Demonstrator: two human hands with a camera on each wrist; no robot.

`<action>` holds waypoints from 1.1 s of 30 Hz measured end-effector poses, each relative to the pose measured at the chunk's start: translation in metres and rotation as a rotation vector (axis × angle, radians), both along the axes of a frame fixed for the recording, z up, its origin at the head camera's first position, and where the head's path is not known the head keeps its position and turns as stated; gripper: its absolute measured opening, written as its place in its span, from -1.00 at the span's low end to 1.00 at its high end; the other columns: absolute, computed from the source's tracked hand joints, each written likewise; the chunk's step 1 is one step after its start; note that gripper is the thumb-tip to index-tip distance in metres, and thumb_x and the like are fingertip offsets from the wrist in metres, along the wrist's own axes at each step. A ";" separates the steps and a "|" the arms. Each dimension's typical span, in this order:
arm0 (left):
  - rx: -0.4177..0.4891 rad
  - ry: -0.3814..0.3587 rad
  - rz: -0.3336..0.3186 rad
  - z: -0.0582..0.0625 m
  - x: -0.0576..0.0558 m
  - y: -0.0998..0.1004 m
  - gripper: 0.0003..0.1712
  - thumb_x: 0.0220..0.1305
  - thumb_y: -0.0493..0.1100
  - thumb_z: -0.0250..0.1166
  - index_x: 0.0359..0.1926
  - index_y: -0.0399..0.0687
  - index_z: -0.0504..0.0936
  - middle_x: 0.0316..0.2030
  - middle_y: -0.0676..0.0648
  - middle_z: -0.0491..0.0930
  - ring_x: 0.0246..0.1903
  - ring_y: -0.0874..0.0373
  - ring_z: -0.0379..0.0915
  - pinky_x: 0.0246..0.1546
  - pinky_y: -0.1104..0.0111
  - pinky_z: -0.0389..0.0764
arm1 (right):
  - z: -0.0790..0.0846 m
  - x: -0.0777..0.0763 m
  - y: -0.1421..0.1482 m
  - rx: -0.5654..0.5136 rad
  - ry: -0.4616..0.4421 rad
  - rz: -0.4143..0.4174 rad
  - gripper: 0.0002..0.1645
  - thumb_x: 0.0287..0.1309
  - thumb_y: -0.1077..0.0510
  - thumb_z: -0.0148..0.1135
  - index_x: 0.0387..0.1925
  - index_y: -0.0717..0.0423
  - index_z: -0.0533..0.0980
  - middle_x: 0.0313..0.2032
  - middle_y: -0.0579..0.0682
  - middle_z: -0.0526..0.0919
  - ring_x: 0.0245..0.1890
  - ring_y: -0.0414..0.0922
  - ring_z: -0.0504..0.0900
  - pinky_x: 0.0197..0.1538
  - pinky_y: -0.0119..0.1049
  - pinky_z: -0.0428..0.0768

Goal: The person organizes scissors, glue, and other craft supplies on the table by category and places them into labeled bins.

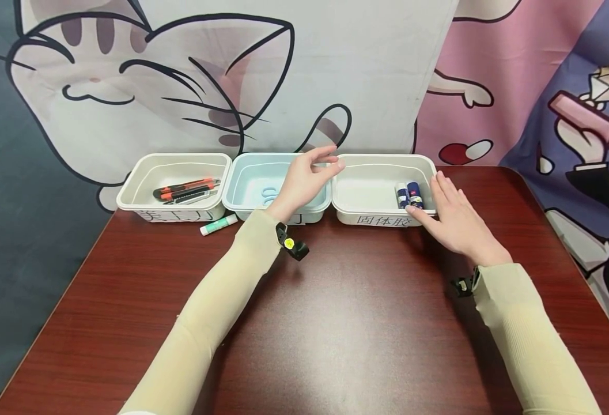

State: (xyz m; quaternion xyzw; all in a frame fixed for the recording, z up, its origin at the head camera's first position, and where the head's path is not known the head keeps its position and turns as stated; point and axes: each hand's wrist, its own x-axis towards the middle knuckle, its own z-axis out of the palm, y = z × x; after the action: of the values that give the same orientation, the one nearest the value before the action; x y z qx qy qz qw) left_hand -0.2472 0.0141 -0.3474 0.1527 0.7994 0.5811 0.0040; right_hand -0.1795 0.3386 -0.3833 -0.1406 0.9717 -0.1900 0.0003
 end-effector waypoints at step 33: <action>0.034 0.096 -0.112 0.002 0.039 -0.034 -0.42 0.30 -0.09 0.45 0.30 -0.13 0.59 0.07 -0.15 0.67 -0.06 0.18 0.64 -0.02 0.44 0.58 | 0.000 -0.001 -0.002 0.011 0.005 -0.006 0.08 0.48 -0.23 0.04 0.52 0.50 -0.13 0.55 0.36 -0.26 0.56 0.18 -0.29 0.50 0.08 -0.33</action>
State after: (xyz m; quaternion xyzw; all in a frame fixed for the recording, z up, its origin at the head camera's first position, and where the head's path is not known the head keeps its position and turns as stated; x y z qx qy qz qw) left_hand -0.2079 -0.0199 -0.3456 0.2249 0.7788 0.5856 -0.0042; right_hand -0.1803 0.3369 -0.3830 -0.1381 0.9731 -0.1845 -0.0019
